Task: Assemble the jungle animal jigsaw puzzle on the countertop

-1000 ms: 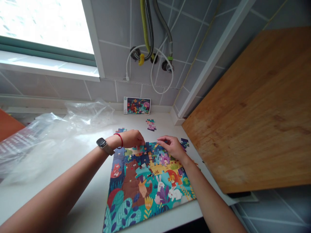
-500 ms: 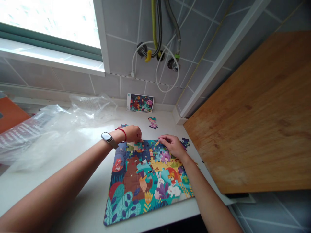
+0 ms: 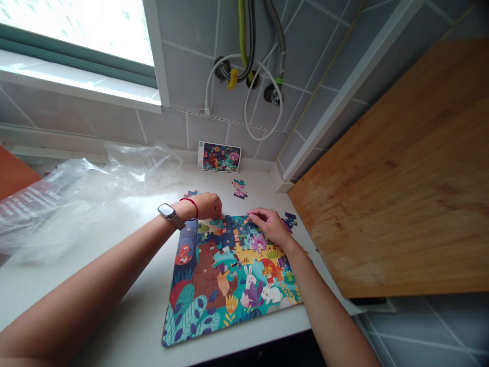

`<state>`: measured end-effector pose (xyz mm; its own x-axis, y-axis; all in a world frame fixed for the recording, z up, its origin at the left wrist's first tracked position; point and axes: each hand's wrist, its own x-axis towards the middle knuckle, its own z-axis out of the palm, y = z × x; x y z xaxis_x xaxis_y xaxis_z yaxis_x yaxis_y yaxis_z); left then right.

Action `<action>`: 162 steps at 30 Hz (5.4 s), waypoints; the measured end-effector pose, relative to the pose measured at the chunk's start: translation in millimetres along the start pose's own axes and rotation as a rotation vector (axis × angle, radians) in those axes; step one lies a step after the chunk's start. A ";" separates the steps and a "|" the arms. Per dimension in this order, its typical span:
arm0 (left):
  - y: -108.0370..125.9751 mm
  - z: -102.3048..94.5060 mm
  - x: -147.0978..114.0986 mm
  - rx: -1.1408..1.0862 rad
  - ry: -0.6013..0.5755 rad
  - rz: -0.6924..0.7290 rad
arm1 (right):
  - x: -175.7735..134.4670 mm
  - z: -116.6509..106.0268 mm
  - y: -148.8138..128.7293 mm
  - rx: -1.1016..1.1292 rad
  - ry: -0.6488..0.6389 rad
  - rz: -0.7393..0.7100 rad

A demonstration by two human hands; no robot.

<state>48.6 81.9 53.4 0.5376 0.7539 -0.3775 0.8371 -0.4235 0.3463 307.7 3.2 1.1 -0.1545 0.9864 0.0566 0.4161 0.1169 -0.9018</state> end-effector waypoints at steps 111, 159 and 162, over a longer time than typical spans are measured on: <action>-8.0 2.9 8.5 0.029 -0.018 0.067 | -5.4 60.2 -30.2 -0.269 -0.026 -0.148; -10.1 12.1 15.6 -0.014 -0.039 -0.021 | -11.3 57.7 -36.1 -0.505 -0.096 -0.271; -10.9 11.5 16.2 0.008 -0.051 -0.044 | -10.8 57.9 -34.1 -0.499 -0.082 -0.277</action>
<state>49.3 92.9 33.6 0.5048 0.7454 -0.4353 0.8606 -0.3950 0.3215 243.4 -18.2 6.4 -0.3788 0.9012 0.2109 0.7197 0.4300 -0.5451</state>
